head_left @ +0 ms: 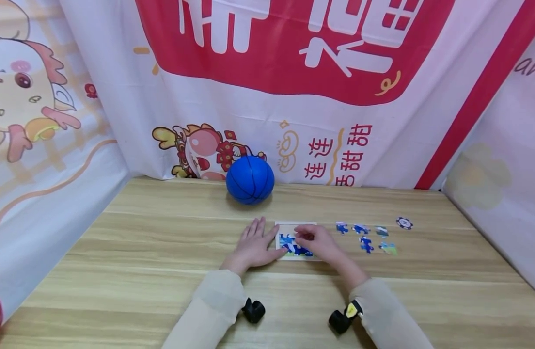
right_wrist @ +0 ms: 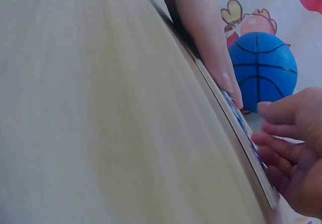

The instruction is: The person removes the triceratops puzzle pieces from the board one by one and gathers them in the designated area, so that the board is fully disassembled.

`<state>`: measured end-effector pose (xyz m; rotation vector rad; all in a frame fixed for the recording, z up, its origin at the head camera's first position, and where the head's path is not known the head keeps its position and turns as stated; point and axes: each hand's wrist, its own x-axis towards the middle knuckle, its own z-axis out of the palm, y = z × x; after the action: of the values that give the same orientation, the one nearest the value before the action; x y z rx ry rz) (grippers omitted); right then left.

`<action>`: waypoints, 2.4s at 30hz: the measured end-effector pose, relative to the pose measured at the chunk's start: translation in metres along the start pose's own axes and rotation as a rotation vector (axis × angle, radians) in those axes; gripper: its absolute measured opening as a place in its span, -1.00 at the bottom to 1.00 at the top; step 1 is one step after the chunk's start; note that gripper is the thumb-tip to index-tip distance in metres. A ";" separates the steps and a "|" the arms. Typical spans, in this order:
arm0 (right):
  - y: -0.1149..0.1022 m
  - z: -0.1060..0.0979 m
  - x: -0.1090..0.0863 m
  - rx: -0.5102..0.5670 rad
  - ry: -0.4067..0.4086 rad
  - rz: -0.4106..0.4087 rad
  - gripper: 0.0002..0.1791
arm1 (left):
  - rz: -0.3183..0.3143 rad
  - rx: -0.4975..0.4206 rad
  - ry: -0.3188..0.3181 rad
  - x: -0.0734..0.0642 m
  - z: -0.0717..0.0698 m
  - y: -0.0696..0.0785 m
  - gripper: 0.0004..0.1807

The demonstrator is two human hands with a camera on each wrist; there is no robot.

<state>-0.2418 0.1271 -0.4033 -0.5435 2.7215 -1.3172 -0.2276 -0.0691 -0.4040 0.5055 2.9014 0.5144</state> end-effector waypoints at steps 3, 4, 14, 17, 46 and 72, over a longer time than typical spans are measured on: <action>0.000 0.006 0.002 -0.065 0.014 -0.049 -0.67 | 0.007 0.010 0.002 0.001 0.001 0.000 -0.19; 0.000 0.007 0.002 -0.097 0.015 -0.064 -0.66 | 0.010 0.015 0.002 0.002 0.001 0.000 -0.19; -0.003 0.014 0.003 -0.160 0.033 -0.041 -0.71 | 0.019 0.042 0.004 0.000 0.001 -0.001 -0.19; -0.005 0.015 0.003 -0.160 0.028 -0.013 -0.72 | 0.018 0.042 0.006 0.000 0.001 -0.001 -0.19; -0.008 0.018 0.004 -0.007 0.036 0.054 -0.76 | 0.009 0.013 0.011 -0.002 -0.001 0.001 -0.19; 0.001 -0.059 -0.027 0.126 0.090 0.116 -0.72 | 0.000 -0.014 -0.005 0.000 0.001 0.003 -0.18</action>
<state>-0.2295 0.1806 -0.3691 -0.3189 2.6690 -1.5038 -0.2269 -0.0664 -0.4041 0.5044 2.8914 0.5321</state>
